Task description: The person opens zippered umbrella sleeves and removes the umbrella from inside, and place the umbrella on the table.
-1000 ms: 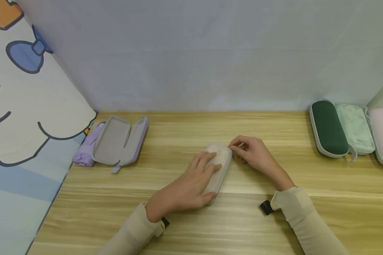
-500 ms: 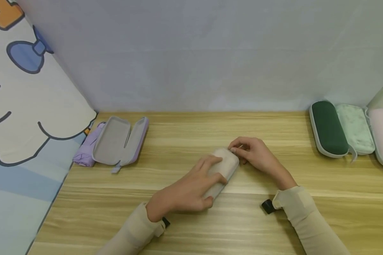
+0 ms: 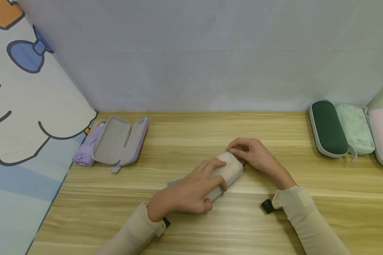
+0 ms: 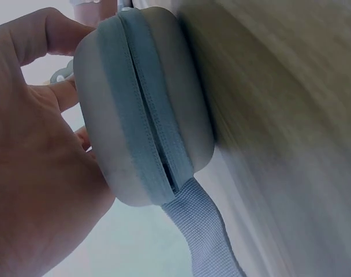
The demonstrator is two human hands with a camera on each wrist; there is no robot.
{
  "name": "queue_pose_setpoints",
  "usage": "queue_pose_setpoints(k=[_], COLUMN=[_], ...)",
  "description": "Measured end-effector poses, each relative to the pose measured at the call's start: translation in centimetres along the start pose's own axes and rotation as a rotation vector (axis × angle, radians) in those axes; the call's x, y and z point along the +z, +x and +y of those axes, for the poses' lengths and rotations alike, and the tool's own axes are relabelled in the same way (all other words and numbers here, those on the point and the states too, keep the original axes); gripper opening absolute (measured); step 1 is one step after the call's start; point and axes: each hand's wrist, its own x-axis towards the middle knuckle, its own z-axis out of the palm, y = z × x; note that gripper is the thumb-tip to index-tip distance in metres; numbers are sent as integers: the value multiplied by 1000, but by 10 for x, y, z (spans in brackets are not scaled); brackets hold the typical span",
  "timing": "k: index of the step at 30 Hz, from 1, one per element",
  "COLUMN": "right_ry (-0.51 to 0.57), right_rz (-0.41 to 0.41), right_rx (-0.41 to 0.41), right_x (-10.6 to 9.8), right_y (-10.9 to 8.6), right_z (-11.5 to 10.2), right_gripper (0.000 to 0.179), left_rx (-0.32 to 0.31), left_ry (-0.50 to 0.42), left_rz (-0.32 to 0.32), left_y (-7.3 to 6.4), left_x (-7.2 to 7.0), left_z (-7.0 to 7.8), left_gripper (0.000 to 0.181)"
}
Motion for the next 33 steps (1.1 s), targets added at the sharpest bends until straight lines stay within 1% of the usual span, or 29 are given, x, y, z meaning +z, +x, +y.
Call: queue_pose_setpoints(k=[6, 10, 13, 17, 20, 26, 30, 33], right_ry=[16, 4, -23, -53, -67, -72, -66, -62], right_rz=[-23, -48, -70, -102, -128, -179, -199, -200], right_rx=[4, -13, -38, -70, -99, -134, -128, -111], right_x=[2, 4, 5, 4, 3, 3, 4, 5], right_y=[0, 0, 0, 0, 0, -1, -2, -3], right_z=[-2, -4, -4, -3, -2, -3, -5, -7], right_gripper=[16, 16, 16, 15, 14, 14, 15, 15], left_rx=[31, 57, 65, 71, 73, 74, 100, 117], left_ry=[9, -4, -24, -32, -38, -68, -63, -78], left_rz=[-2, -11, -24, -30, -41, -78, -67, -54], left_y=[0, 0, 0, 0, -1, -3, -3, -2], left_x=[0, 0, 0, -1, -1, -5, -6, -5], left_z=[1, 1, 1, 1, 2, 4, 4, 2], left_gripper=[53, 60, 69, 86, 94, 93, 88, 85])
